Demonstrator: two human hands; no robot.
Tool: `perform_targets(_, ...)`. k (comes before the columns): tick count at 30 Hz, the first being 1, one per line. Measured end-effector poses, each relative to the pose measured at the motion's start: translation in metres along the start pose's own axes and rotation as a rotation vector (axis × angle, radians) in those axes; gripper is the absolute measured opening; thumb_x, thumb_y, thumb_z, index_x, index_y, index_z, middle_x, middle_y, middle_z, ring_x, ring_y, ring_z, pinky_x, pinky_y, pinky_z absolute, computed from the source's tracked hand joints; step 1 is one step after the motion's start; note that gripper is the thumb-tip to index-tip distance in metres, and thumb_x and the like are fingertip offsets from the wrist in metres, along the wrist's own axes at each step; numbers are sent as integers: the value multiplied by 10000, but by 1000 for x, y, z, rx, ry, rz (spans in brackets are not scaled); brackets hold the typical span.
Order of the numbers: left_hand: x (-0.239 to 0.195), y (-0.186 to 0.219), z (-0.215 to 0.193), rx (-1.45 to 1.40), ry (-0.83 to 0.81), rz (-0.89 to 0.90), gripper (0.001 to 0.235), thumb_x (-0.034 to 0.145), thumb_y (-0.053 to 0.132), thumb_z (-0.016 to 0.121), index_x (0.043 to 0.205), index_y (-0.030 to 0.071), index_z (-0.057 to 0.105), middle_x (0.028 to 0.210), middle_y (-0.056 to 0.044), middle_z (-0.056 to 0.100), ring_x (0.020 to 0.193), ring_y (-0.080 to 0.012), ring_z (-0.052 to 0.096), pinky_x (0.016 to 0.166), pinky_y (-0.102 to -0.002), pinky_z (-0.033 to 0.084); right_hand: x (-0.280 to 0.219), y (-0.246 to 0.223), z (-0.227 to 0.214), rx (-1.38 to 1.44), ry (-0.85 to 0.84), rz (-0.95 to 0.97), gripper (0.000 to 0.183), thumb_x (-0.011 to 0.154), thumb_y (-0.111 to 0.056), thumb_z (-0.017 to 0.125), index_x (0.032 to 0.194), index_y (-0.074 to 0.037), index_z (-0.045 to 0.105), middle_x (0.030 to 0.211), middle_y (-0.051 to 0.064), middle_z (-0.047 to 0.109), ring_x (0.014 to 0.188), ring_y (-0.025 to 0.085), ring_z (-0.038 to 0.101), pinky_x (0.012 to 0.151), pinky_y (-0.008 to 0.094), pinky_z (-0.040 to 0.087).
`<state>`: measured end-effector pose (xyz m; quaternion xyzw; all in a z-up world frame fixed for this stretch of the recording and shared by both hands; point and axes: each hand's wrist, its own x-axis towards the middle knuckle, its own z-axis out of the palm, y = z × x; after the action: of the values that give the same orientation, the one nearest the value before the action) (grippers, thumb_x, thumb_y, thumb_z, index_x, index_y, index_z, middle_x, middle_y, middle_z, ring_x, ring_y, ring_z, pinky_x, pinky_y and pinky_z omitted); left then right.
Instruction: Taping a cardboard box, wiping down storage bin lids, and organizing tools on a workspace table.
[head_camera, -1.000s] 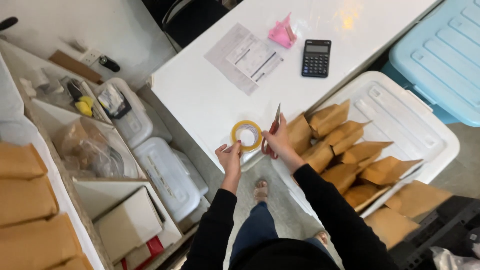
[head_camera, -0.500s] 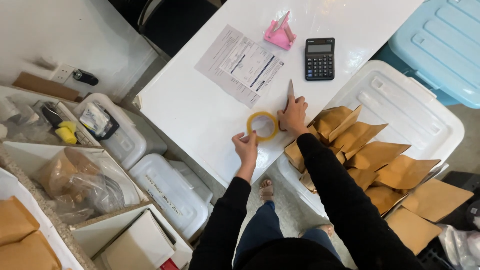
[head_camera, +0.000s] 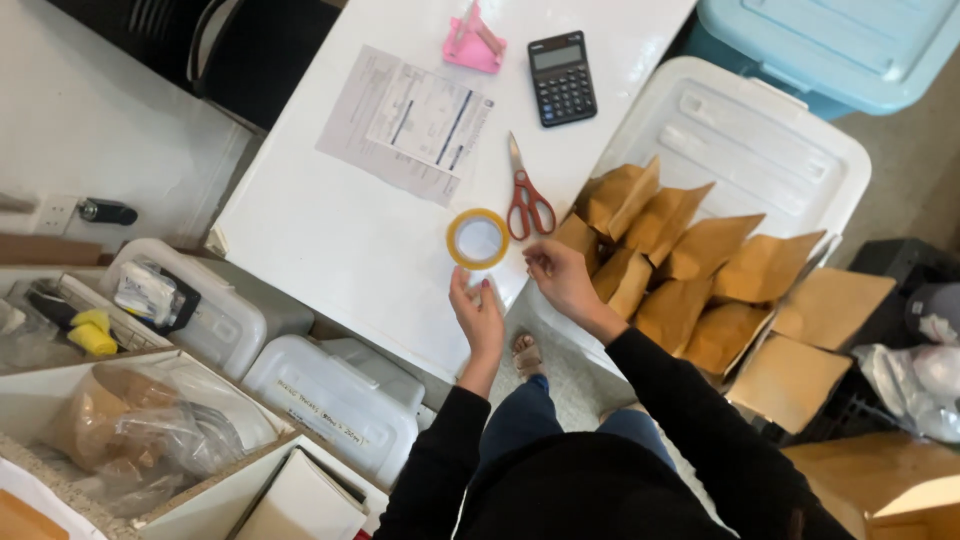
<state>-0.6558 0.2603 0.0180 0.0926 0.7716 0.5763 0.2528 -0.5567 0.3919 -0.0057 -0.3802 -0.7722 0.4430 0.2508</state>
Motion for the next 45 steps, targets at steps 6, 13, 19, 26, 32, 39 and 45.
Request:
perform_targets(6,-65,11,16,83,-275,247,196,964,197,712,786,115,713,607,-41,696,536,-158,670,512,-245,521,-80,-21,-39,922,-152,849,359,1039,-458,550,898,-145,656,674,99,739,589,176,747,546,255,551)
perform_targets(13,-179,37,58,560,-924,1206,323,916,419,623,1176,252,716,1361,-53,584,1390,-374,449,1098,-606,328,-157,-50,-113,1425,75,809,449,1023,-563,497,1046,-147,665,899,70,741,781,202,733,691,298,558)
perform_targets(19,-189,25,80,512,-1344,1299,630,950,564,485,1511,279,475,1545,-137,464,1435,-452,404,1133,-667,272,-219,-67,-145,1906,237,679,597,1007,-667,443,1194,-149,674,1124,40,742,974,228,718,836,342,564)
perform_targets(26,-202,9,116,813,-1399,730,732,941,605,518,1538,199,399,1403,-207,551,1365,-440,472,1050,-689,387,-303,-1,-193,1749,180,559,691,995,-668,369,1385,-139,581,1325,53,659,1145,294,641,879,422,546)
perform_targets(32,-268,-42,178,870,-1265,298,860,854,678,618,1408,31,495,1372,-261,566,1281,-438,587,1038,-554,499,-352,84,-234,1177,424,797,250,1029,-299,540,1151,-149,698,1105,32,713,846,265,728,655,358,575)
perform_targets(39,-265,-164,225,1066,-817,463,273,983,190,553,1221,89,640,1012,-183,704,1000,-454,722,836,-575,592,-411,93,-258,820,434,910,189,995,-174,603,1150,-104,686,1066,123,727,763,238,747,585,293,555)
perform_targets(45,-338,-61,159,1026,-603,1369,356,890,134,582,1209,201,726,810,-45,613,767,-235,679,584,-349,530,-410,62,-288,946,322,722,663,1037,-397,586,1546,-79,305,1443,262,453,1069,404,659,731,462,611)
